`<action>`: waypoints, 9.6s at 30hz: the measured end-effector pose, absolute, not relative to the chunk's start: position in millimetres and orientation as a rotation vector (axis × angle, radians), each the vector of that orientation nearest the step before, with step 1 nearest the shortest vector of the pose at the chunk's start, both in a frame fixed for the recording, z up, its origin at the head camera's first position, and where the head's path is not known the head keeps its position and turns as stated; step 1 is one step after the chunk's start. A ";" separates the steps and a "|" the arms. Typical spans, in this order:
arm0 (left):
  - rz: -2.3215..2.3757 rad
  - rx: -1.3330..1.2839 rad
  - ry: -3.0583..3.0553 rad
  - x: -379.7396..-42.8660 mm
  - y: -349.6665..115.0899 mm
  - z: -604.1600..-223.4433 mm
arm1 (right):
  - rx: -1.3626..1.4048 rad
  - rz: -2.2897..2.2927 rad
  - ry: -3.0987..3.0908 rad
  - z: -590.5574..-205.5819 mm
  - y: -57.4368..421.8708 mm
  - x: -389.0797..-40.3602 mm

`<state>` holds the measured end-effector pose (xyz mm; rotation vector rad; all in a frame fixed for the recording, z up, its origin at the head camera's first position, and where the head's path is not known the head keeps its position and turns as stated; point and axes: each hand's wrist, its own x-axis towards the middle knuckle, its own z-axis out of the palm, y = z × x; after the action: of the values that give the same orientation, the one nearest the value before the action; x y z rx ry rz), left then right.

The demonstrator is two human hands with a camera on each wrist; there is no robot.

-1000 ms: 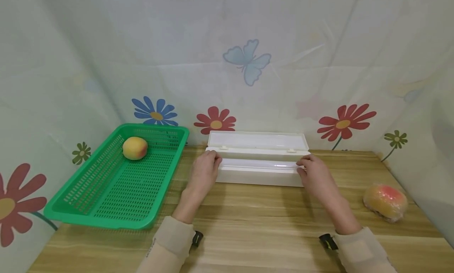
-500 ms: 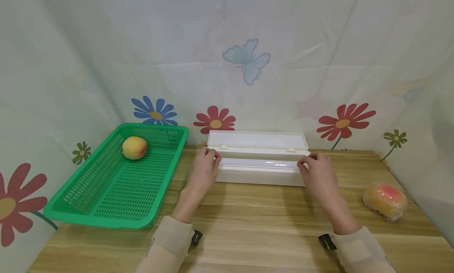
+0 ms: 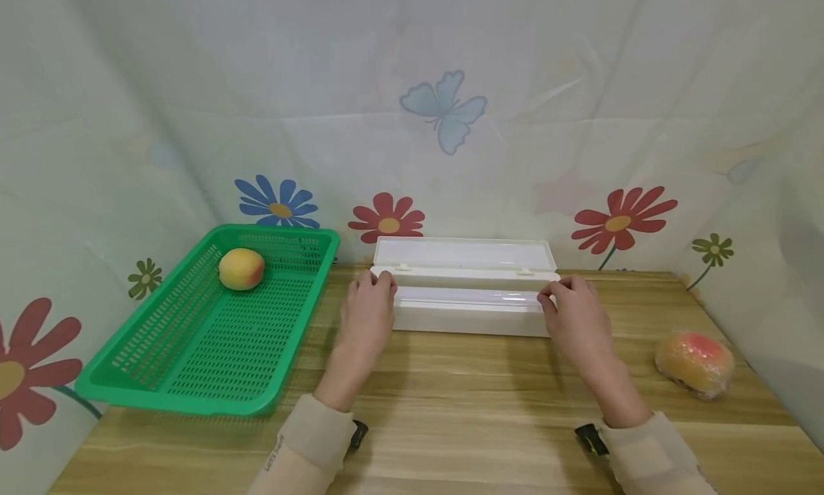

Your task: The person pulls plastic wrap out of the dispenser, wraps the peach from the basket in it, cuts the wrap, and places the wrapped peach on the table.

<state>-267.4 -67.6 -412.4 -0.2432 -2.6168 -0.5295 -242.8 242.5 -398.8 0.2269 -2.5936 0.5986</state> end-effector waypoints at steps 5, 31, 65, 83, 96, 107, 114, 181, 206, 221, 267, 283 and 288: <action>-0.558 -0.211 -2.606 -264.7 -65.6 -408.8 | 0.257 0.648 -2.587 -396.8 242.6 -241.7; -0.858 -0.206 -2.601 -259.3 -67.6 -394.9 | 0.313 0.962 -2.691 -380.2 260.4 -239.7; -1.092 -0.262 -2.487 -260.0 -75.7 -387.0 | 0.370 1.232 -2.582 -376.1 268.4 -236.4; -1.037 -0.312 -2.320 -261.8 -74.7 -385.0 | 0.388 0.843 -2.271 -379.8 256.8 -240.7; -1.103 -0.318 -2.267 -257.5 -74.0 -380.8 | 0.434 0.827 -2.193 -377.0 258.8 -241.2; -1.087 -0.338 -2.243 -253.8 -74.6 -375.6 | 0.445 0.819 -2.168 -370.5 259.2 -236.2; -1.081 -0.333 -2.258 -248.7 -75.6 -369.1 | 0.421 0.800 -2.180 -366.5 259.0 -232.7; -0.943 -0.585 -2.582 -198.2 -105.3 -325.4 | 0.567 0.607 -2.240 -346.2 270.6 -174.0; -0.664 -0.840 -2.997 -186.6 -110.2 -342.3 | 1.055 0.527 -2.546 -370.7 275.4 -164.9; -0.522 -0.971 -3.012 -191.9 -97.1 -383.5 | 1.244 0.520 -2.812 -408.1 274.5 -173.2; -0.421 -0.972 -3.288 -192.6 -95.8 -390.5 | 1.119 0.568 -3.157 -401.6 277.5 -163.8; -0.586 -1.006 -2.954 -161.6 -144.8 -318.1 | 0.486 0.622 -2.922 -380.4 271.3 -178.3; -0.631 -0.896 -2.886 -169.1 -167.3 -290.3 | 0.409 0.679 -2.770 -381.5 271.7 -187.4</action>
<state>-169.1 -167.3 -290.3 -0.8957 -2.8865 -0.6314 -187.4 271.7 -381.5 0.4089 -2.7701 0.6794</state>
